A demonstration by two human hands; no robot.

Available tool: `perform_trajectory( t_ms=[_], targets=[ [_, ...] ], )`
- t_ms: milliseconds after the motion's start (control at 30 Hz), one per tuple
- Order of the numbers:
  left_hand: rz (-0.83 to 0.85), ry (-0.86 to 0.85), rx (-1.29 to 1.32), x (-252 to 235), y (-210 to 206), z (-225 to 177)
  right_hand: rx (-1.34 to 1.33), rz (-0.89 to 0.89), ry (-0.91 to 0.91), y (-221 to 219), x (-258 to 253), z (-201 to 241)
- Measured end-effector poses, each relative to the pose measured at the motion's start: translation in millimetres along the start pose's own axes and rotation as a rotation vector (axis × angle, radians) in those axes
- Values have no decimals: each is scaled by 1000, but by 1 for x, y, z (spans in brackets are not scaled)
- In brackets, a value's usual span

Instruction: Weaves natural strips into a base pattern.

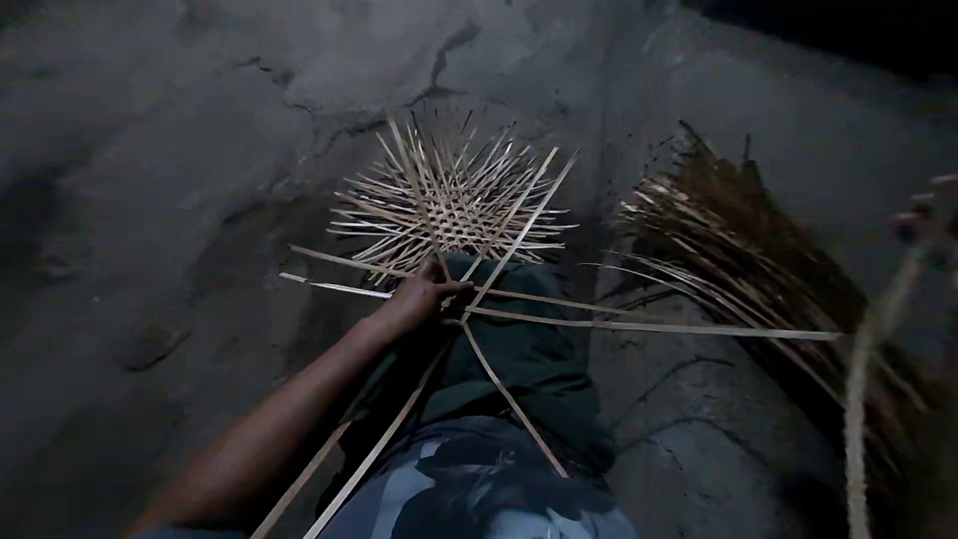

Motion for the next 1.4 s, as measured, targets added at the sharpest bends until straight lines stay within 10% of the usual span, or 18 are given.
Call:
perform_trajectory(
  t_ms=[200,400,600,867,1400],
  targets=[
    [49,13,-1,2,0,1,-201,173,-532,-229,-10,-104],
    [52,23,0,3,0,4,-319,217,-647,-321,-20,-138],
    [51,4,39,3,2,3,5,492,-576,-326,-9,-114],
    [-19,-14,43,5,0,4,354,621,-482,-346,146,-110],
    [10,12,60,9,1,1,174,614,-467,-345,185,-136]
  ],
)
Point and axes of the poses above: each hand's wrist, its own x-axis away from the middle knuckle, its own y-axis out of the back of the hand, z = x × y, the point moved 5 cm from there along -x, towards the middle knuckle, and after that the axes turned 6 degrees about -y, right-handed, at the moved point
